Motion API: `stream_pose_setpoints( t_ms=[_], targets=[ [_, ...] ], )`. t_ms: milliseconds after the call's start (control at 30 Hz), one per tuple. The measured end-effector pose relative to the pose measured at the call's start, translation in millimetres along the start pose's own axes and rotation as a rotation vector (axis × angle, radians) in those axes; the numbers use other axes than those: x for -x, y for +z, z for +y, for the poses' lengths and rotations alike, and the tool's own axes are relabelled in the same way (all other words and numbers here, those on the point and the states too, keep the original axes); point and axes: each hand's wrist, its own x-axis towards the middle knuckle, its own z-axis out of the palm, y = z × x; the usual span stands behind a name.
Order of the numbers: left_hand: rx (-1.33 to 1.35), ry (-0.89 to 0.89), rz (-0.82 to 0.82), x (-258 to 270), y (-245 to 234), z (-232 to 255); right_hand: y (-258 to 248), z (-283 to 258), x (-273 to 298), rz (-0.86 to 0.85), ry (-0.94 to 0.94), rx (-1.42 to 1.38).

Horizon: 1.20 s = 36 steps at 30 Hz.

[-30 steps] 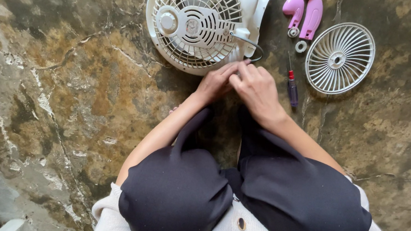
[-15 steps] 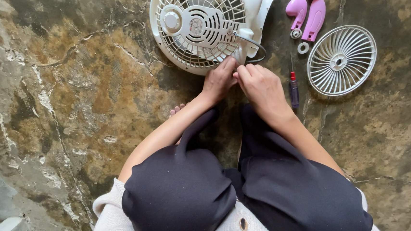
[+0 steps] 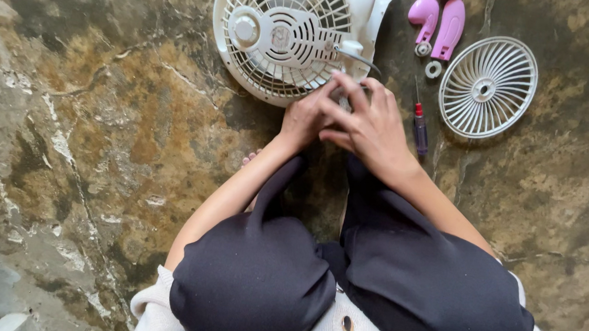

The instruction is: The person disassembles a white electric fan by removing the front grille, fan blades, and rear grille using a screwdriver. They then reassemble the fan by placing the blades back on the motor, securing the grilles, and tightening the screws.

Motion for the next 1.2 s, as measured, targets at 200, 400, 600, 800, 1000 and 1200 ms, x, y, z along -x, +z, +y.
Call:
stream_pose_setpoints(
  t_ms=[200,400,600,800,1000,1200],
  targets=[
    [-0.016,0.161,0.085,4.9,1.6,-3.5,26.3,-0.2,2.3,-0.488,0.203,-0.007],
    [-0.023,0.204,0.136,5.9,-5.5,-0.1,5.2,14.6,3.8,0.045,-0.111,-0.080],
    [-0.095,0.268,0.215,20.0,-10.3,-12.0,8.0,-0.5,-12.5,-0.681,0.336,-0.022],
    [0.068,0.146,0.556,39.4,-19.9,-80.8,-12.2,3.4,-6.6,0.172,-0.203,0.134],
    [0.053,-0.449,0.545,29.5,-58.3,-139.3,3.0,-5.2,-16.8,-0.363,0.127,0.007],
    [0.189,-0.714,0.354,-0.9,-87.7,-157.4,-5.1,6.8,-3.5,0.115,-0.243,0.112]
  ],
)
